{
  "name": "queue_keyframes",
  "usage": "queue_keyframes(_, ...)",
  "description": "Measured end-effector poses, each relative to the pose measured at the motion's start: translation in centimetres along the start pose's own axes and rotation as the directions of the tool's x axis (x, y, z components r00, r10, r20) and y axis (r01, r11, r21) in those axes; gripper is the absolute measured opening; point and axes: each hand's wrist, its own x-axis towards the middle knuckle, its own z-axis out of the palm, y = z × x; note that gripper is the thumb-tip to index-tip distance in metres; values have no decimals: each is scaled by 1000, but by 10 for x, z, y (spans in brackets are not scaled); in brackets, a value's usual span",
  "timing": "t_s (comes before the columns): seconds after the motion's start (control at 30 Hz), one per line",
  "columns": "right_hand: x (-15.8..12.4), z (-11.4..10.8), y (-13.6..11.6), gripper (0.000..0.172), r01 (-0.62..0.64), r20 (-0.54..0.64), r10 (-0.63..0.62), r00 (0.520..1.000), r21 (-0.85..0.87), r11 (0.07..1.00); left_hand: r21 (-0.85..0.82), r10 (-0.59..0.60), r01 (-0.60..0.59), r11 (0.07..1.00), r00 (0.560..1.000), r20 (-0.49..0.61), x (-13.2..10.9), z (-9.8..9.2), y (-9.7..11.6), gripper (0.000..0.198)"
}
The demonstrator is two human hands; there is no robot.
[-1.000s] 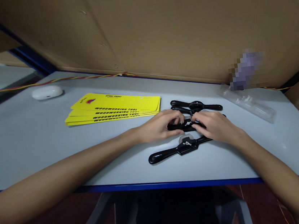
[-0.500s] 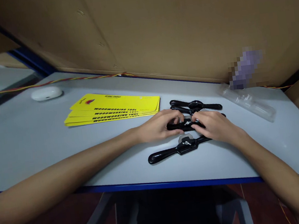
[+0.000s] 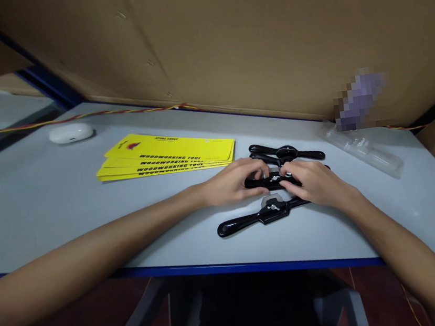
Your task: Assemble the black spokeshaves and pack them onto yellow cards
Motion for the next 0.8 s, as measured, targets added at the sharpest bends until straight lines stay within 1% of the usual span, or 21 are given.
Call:
queue_keyframes(0.13, 1, 2, -3, 21, 21, -12, -22, 1000, -36, 999, 4, 4, -4, 1000, 1000, -1, 0, 0, 0, 26)
queue_keyframes(0.3, 3, 5, -4, 26, 66, 8, -66, 998, -96, 993, 3, 8, -8, 1000, 1000, -6, 0, 0, 0, 26)
queue_keyframes(0.57, 3, 5, -3, 30, 82, 15, -81, 997, -117, 990, 8, 4, -4, 1000, 1000, -2, 1, 0, 1, 26)
queue_keyframes(0.7, 3, 3, -5, 28, 72, 25, -70, 997, -101, 992, 8, 2, -2, 1000, 1000, -2, 1, 0, 0, 26)
queue_keyframes(0.8, 2, 0, -6, 23, 36, 29, -34, 999, -61, 998, 9, 9, -9, 1000, 1000, -6, 0, 0, 0, 25)
